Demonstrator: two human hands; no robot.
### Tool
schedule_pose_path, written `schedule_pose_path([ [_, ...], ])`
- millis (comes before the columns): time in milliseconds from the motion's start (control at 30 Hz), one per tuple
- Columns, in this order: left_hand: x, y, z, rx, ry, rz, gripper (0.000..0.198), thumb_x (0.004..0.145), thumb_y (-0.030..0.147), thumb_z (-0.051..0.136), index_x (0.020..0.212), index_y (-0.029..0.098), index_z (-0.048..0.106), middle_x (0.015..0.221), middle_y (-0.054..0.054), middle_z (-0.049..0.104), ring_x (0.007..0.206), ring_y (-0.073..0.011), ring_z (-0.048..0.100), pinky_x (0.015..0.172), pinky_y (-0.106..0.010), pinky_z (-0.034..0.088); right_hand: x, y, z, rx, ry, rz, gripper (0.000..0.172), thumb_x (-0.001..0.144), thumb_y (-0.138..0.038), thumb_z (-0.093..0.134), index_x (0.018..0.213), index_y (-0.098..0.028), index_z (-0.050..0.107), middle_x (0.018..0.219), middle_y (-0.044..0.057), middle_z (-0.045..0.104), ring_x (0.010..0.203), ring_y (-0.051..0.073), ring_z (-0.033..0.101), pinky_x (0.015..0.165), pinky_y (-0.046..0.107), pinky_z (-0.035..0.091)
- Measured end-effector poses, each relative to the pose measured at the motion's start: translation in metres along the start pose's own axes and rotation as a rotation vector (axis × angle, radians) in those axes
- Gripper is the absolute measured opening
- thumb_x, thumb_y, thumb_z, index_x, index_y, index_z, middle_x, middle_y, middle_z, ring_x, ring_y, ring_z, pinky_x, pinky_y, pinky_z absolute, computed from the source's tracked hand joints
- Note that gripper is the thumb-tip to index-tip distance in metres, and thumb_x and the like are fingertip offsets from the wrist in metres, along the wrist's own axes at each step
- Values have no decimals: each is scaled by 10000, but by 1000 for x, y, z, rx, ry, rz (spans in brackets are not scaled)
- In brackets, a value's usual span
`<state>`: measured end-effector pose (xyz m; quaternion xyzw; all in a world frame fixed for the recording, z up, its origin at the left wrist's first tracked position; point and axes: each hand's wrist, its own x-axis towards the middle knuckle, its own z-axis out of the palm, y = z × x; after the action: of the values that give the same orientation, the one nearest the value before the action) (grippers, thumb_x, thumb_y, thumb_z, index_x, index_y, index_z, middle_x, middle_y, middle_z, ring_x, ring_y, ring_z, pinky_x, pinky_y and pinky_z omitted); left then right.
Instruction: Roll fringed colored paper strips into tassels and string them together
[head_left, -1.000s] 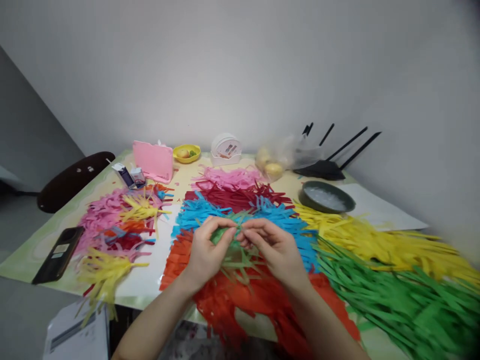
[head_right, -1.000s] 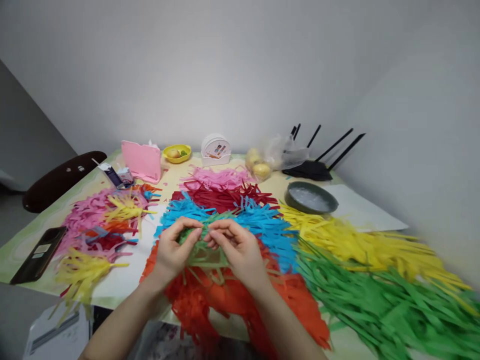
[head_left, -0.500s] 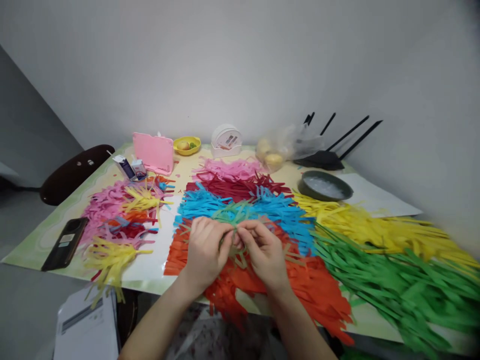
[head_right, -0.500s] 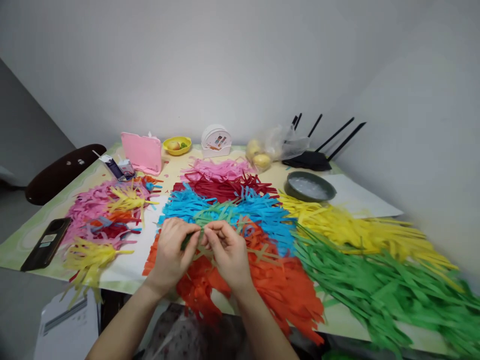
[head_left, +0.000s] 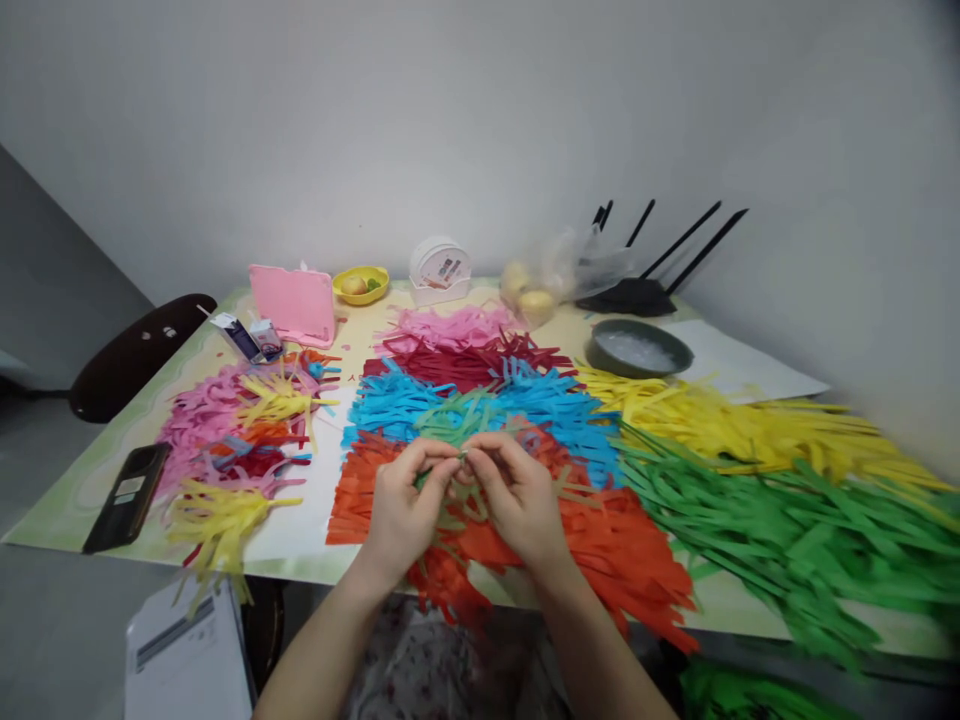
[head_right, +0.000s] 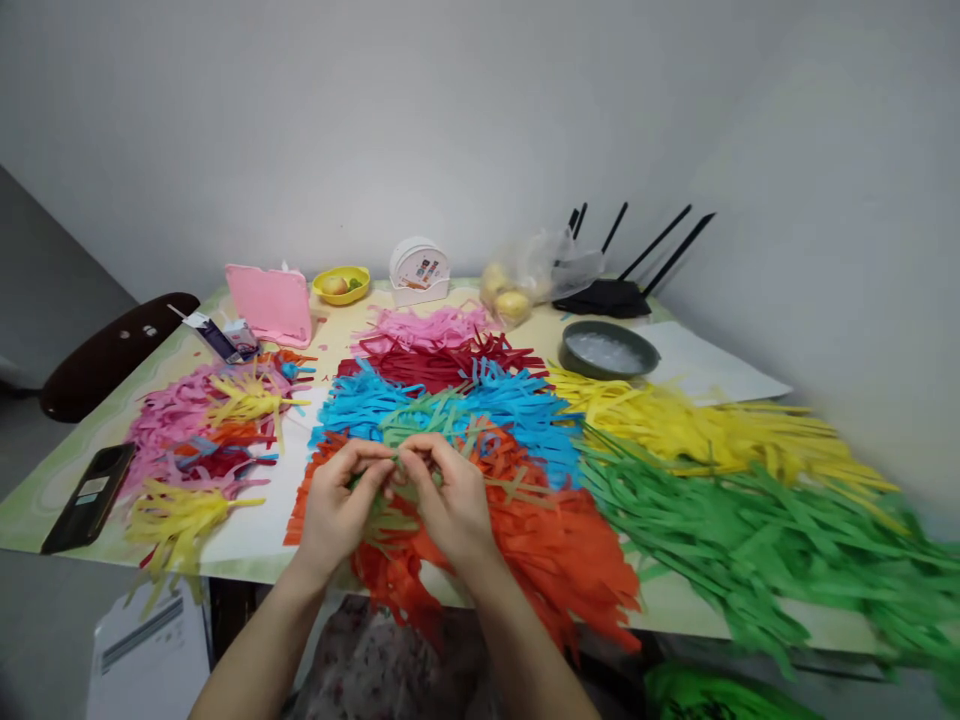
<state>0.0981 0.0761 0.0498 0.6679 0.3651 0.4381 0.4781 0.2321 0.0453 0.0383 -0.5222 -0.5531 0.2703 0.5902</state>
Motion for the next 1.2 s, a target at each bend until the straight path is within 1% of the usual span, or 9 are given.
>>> schedule_pose_path([
  [67, -1, 1, 3, -75, 13, -37, 100, 907, 277, 582, 882, 181, 584, 719, 13, 676, 579, -95, 597, 577, -204, 460, 0, 1, 2, 39, 20, -1, 210, 944, -352, 513, 831, -200, 605, 685, -10, 599, 626, 143, 577, 603, 258, 450],
  [200, 0, 2, 7, -169, 6, -65, 121, 877, 264, 610, 814, 175, 557, 684, 15, 644, 578, -91, 576, 566, -195, 444, -2, 0, 3, -51, 77, -87, 270, 929, -310, 544, 686, -197, 573, 648, -13, 545, 619, 134, 526, 576, 252, 394],
  [333, 0, 1, 5, -213, -17, -75, 94, 875, 254, 606, 856, 171, 566, 723, 6, 652, 618, -95, 597, 613, -201, 457, -1, -2, 0, -77, 73, -111, 240, 931, -284, 535, 709, -201, 575, 651, -16, 544, 597, 130, 504, 566, 251, 392],
  [567, -3, -5, 3, -197, -6, -110, 108, 860, 254, 634, 845, 179, 557, 614, 35, 640, 592, -104, 623, 634, -208, 461, 7, -1, -12, -75, -100, -74, 156, 883, -305, 613, 780, -190, 638, 684, -11, 557, 615, 130, 511, 570, 243, 397],
  [733, -6, -5, 7, -232, 21, -126, 146, 820, 262, 680, 828, 179, 560, 597, 29, 665, 567, -115, 642, 602, -206, 471, 9, -3, -15, -78, -114, -50, 202, 909, -314, 576, 755, -189, 615, 693, -4, 548, 648, 140, 509, 593, 252, 392],
  [900, -9, -6, 6, -173, 35, -83, 133, 836, 279, 674, 829, 178, 587, 632, 17, 684, 594, -122, 672, 609, -206, 499, 8, -5, -16, -107, -172, -59, 186, 910, -309, 581, 775, -191, 632, 696, -6, 549, 655, 139, 503, 606, 253, 383],
  [1000, -8, -6, 6, -140, 39, -46, 132, 818, 267, 696, 885, 183, 618, 718, 3, 714, 639, -129, 692, 625, -209, 522, 9, -5, -18, -103, -152, -37, 218, 892, -324, 605, 724, -188, 628, 669, -7, 550, 640, 140, 499, 601, 256, 379],
  [1100, -6, -5, 6, -63, 76, 53, 152, 790, 230, 720, 933, 193, 683, 864, -22, 745, 780, -148, 712, 719, -224, 546, 10, -6, -17, -79, -113, -9, 245, 879, -334, 620, 683, -187, 625, 647, -7, 558, 623, 139, 498, 585, 254, 380],
  [1200, -6, -3, 7, 30, 121, 143, 69, 817, 212, 687, 863, 191, 733, 835, -25, 757, 775, -146, 708, 730, -225, 546, 10, -8, -16, -54, -127, -14, 245, 886, -320, 610, 683, -187, 646, 648, -6, 592, 631, 137, 524, 602, 249, 399],
])
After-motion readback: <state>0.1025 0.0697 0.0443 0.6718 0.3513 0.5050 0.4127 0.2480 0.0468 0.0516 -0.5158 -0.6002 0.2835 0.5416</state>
